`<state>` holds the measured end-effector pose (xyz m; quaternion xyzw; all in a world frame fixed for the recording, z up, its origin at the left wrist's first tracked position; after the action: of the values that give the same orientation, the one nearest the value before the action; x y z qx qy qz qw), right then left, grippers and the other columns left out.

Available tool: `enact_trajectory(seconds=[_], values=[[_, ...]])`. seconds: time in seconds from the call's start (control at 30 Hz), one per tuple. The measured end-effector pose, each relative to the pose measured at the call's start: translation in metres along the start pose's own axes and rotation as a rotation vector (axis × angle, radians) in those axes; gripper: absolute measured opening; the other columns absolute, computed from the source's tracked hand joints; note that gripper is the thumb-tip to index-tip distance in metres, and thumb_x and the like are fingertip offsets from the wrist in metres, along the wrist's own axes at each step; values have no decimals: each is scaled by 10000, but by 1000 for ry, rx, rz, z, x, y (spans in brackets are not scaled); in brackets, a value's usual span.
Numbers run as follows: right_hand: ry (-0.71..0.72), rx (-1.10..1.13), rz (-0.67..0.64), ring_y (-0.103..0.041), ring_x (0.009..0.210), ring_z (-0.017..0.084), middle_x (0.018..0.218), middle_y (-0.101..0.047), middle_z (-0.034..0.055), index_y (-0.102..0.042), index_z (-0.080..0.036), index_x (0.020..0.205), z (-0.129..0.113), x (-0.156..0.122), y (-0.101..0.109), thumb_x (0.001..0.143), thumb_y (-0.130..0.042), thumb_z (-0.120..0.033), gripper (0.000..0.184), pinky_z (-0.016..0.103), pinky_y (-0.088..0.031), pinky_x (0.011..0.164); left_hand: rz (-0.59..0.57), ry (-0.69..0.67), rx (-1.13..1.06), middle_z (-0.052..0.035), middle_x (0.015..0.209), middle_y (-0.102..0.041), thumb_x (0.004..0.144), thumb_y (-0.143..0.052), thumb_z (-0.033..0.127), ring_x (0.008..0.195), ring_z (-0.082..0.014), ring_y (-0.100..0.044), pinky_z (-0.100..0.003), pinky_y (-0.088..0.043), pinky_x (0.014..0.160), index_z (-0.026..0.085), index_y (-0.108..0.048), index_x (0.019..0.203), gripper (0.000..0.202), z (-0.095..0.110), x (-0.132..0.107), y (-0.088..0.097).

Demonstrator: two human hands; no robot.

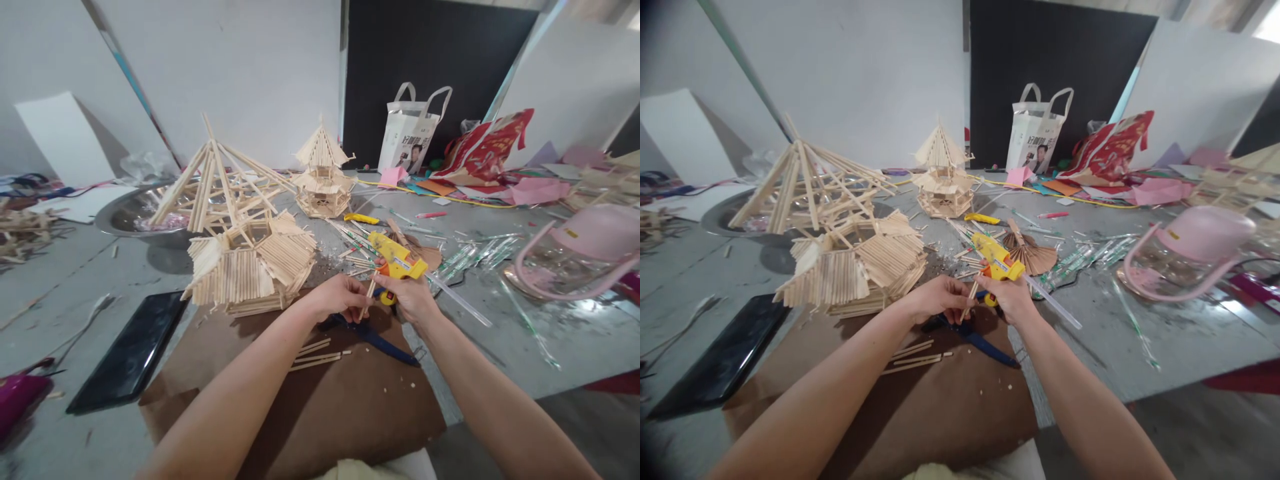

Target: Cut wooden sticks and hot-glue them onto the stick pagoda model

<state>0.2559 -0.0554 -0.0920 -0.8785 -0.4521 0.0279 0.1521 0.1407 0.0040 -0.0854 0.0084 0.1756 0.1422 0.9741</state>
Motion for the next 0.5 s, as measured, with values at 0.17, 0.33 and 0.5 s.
enact_trajectory(seconds=[0.17,0.33,0.5], values=[[11,-20,42,-560,655,115,667,-597,-16,-583,-165,696,0,0,1,471,-709,-203,261,249,-456,630,51,-5,52,11,493,-535,605,-561,332,396,-66,-481,-176,-383,396,123,-530,597,211,3,-1,-1],[30,-7,69,-553,627,114,657,-586,-18,-580,-159,692,-1,-5,0,465,-714,-195,266,256,-466,617,76,15,117,36,438,-491,603,-514,212,381,-81,-486,-198,-407,417,135,-524,613,78,5,-14,-5],[22,23,64,-557,652,117,701,-589,-21,-567,-166,736,3,-13,-4,449,-724,-187,328,258,-473,629,246,29,449,30,399,-479,646,-454,220,351,-82,-458,-181,-359,404,140,-573,642,143,2,-47,-2]])
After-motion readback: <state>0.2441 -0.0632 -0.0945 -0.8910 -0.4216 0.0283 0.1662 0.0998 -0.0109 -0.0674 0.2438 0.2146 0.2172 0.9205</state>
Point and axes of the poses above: each hand's wrist, its own x-axis towards the middle knuckle, its own y-axis out of the back of the hand, z = x × y, the point moved 4 cm from there along x, towards the middle knuckle
